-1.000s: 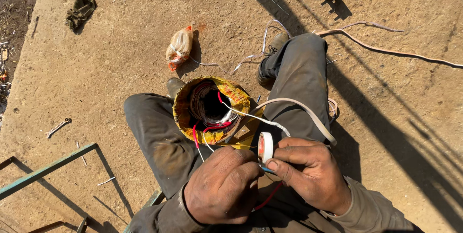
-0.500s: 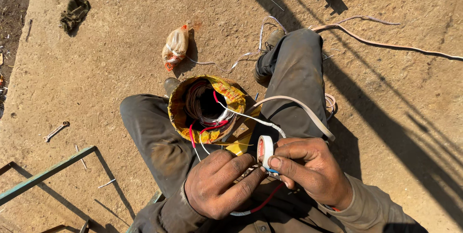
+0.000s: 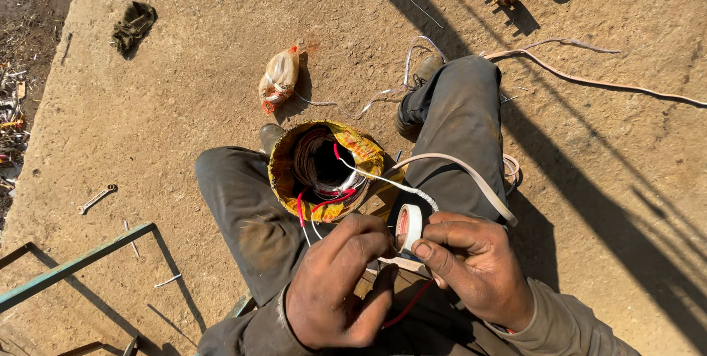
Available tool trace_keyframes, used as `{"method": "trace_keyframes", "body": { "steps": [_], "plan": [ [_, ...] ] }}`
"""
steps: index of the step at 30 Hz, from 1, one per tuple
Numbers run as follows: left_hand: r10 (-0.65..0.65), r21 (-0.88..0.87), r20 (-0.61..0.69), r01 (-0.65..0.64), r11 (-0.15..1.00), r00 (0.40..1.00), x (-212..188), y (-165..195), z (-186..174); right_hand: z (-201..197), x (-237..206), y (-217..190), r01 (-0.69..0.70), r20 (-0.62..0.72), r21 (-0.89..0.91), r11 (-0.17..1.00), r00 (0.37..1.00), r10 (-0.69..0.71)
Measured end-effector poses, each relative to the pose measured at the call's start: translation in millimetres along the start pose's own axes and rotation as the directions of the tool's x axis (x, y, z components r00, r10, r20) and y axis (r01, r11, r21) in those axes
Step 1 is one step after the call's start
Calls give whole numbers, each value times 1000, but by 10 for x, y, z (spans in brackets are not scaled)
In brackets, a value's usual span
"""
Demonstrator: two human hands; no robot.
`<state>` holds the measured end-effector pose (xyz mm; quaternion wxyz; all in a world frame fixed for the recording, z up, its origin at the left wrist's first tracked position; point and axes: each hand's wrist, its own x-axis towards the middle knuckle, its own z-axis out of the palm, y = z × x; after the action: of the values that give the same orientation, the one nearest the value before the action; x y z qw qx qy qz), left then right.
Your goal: The person sits on the ground and wraps white tape around the ends of a bundle of colored electrical wires coming out of a conduit pipe, binding and insulating the wire ends by hand. Early on they hold pliers and cutters while arranging the wires before taping.
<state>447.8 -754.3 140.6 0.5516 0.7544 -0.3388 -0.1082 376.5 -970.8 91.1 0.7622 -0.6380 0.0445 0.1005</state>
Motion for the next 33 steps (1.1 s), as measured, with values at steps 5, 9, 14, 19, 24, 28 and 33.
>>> {"method": "trace_keyframes", "body": {
  "steps": [5,9,14,19,24,28,33],
  "plan": [
    [372,299,179,-411,861,911,41,-117,-74,-66,-5,-3,-113,-4,45,993,994,114],
    [395,404,214,-449,797,894,33,-140,-57,-34,-29,41,-86,-33,61,994,996,88],
    [147,228,104,-168,959,984,22,-74,-20,68,-96,132,146,-83,88,985,987,-139],
    [-57,79,206,42,996,977,90,-37,-121,-19,-163,162,421,73,-136,897,907,-414],
    [-257,-37,333,285,958,907,181,-48,-253,-105,-138,157,665,415,-494,560,747,-520],
    [-241,7,301,250,968,923,183,-26,-227,1,-106,110,435,59,-555,709,871,-489],
    [-147,255,74,124,959,986,123,25,-106,118,-32,-30,415,14,-594,690,862,-506]
  ]
}}
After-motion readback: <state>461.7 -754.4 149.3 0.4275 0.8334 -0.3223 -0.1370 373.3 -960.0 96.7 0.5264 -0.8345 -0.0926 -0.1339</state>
